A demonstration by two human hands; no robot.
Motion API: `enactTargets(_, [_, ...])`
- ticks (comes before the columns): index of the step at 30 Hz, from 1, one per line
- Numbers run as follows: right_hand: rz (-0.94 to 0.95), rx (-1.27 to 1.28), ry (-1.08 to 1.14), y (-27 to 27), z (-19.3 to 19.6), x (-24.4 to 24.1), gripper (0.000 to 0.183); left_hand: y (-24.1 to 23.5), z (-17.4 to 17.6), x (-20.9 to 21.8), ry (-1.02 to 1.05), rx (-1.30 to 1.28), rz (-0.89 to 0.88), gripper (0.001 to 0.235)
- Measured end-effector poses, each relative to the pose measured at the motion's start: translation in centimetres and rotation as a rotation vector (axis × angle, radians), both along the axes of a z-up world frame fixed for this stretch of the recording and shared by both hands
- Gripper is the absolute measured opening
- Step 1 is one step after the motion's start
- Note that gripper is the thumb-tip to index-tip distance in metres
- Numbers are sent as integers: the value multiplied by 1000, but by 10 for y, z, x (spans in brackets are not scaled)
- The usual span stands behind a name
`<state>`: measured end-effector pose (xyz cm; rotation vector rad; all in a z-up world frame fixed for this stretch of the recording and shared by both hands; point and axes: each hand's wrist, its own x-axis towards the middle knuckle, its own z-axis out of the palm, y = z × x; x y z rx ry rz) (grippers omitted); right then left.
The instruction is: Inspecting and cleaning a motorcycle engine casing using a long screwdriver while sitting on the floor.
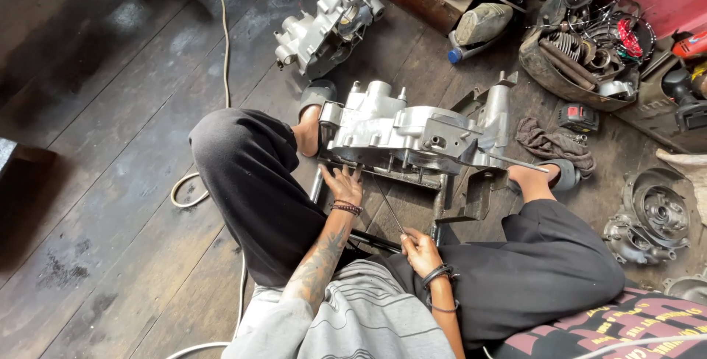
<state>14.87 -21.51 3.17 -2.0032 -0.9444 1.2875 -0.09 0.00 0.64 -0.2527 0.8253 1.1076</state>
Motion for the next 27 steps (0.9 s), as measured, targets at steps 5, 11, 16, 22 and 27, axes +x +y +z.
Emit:
enactTargets(5, [31, -2, -21, 2, 8, 0, 39, -6, 20, -6, 33, -11, -15, 116])
enactTargets(11, [45, 1, -25, 1, 19, -5, 38, -9, -17, -8, 200, -95, -115, 107])
enactTargets(16, [29, 12, 7, 2, 17, -4, 38, -1, -34, -3, 341, -75, -154, 93])
enactTargets(22, [9, 33, 48, 4, 36, -11, 37, 3, -39, -1, 368, -2, -168, 93])
enactTargets(27, [26, 24, 23, 7, 34, -10, 37, 10, -96, -2, 223, 8, -152, 100])
